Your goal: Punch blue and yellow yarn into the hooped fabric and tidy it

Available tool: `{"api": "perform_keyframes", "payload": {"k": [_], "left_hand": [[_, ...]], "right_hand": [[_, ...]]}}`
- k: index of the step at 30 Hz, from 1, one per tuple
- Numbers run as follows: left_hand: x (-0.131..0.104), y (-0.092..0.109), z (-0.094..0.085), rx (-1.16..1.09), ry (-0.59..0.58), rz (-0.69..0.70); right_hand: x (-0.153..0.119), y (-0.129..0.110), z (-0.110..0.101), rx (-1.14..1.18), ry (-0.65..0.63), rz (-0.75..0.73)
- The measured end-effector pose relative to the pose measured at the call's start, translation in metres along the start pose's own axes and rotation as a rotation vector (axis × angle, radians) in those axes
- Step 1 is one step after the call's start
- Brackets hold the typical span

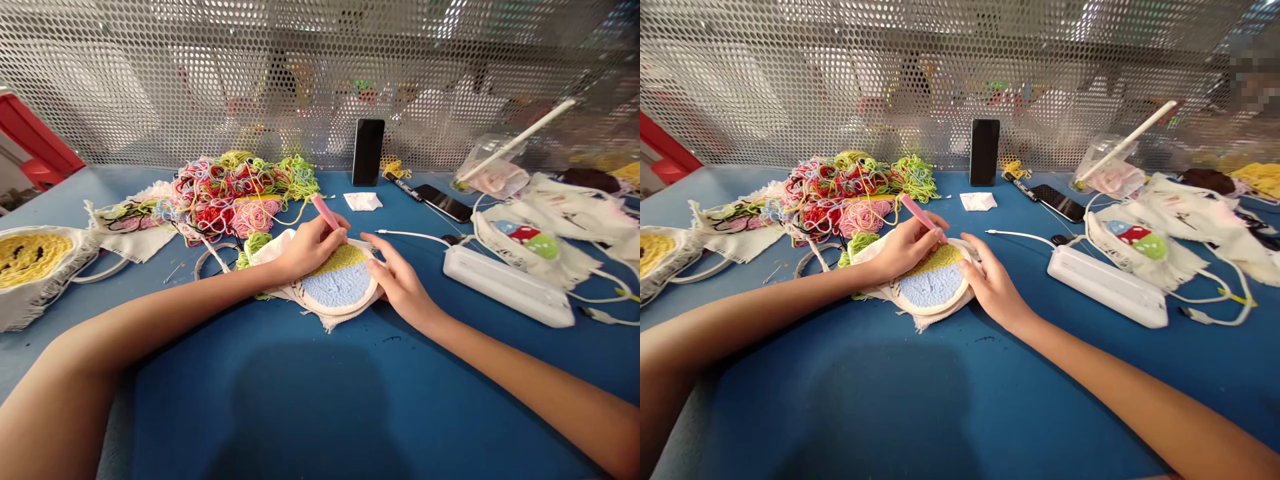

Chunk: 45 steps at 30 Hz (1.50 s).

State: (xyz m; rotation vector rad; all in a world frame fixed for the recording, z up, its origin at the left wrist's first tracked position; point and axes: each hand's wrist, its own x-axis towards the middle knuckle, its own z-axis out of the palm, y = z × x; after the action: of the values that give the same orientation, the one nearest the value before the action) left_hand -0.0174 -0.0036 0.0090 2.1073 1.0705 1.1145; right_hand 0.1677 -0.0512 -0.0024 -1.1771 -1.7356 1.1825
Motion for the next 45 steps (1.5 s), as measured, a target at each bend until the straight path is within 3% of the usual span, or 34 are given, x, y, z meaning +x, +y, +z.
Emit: {"api": "perform_keyframes", "payload": {"k": [5,10,19,29,33,40,45], "left_hand": [[-0.003,-0.005,0.003,-0.08,0.089,-0.013],[-0.001,-0.01,0.004,-0.216,0.139,-0.073],[-0.002,-0.013,0.005,-0.372,0.157,-0.082],[-0.003,-0.012,0.005,-0.419,0.13,-0.035],[-0.003,-0.013,0.004,-0.377,0.112,-0.026],[-0.002,-0.006,0.0,-0.047,0.044,0.075],[0.004,0.002,-0.002,0.07,-0.015,0.126]], "right_hand": [[0.0,0.003,0.0,-0.079,-0.007,-0.091],[0.002,0.003,-0.002,-0.027,-0.054,-0.027],[0.002,0.003,-0.003,0.06,-0.107,-0.021],[0.007,0.008,-0.004,0.057,-0.1,-0.178],[0.007,0.01,-0.006,0.056,-0.102,-0.194],[0.008,0.012,-0.006,0.032,-0.081,-0.184],[0.008,0.014,-0.006,0.061,-0.068,-0.191]]}}
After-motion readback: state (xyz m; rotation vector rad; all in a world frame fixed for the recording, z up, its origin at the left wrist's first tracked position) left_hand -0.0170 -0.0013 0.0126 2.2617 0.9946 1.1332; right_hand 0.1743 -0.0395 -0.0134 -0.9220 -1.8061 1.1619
